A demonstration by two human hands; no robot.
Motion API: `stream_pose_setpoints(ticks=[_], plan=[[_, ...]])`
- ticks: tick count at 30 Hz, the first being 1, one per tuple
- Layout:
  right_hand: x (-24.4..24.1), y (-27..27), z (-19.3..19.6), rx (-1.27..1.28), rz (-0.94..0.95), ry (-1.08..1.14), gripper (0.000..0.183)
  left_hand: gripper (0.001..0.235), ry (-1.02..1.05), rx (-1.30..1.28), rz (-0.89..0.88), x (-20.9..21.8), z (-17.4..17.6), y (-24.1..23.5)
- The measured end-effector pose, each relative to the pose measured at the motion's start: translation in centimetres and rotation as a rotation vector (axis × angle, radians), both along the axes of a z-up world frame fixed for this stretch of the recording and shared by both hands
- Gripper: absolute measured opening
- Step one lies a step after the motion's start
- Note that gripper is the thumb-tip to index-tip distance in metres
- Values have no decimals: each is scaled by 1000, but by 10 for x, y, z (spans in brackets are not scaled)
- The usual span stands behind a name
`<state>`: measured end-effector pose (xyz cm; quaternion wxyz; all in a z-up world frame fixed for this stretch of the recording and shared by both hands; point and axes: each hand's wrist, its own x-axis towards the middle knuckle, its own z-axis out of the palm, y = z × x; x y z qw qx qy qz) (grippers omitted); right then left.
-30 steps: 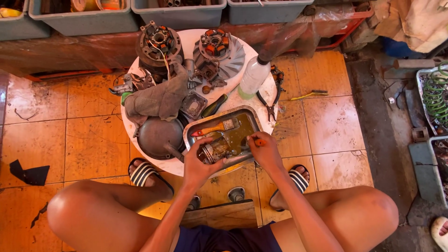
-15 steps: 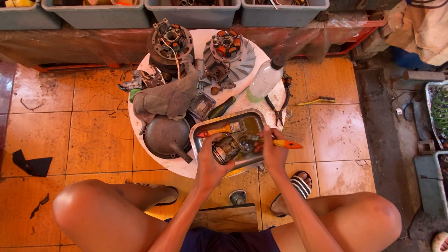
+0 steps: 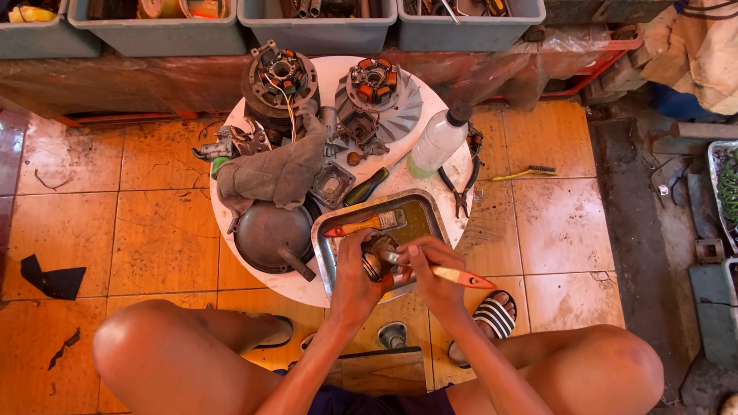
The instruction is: Cleaning a motorcycle engine component with a brush and solvent
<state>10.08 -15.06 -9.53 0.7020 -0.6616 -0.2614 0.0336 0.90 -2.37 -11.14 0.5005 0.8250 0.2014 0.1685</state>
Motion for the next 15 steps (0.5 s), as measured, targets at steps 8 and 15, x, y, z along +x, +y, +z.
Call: stream_pose_setpoints(ticks=[8,15], plan=[[-1,8,8,-67,-46,-68,36,91,9,58,-2,2,-5,0],[-3,11,5,-83,-94,-80,42,94,29,147,-37,-1,-12,0]])
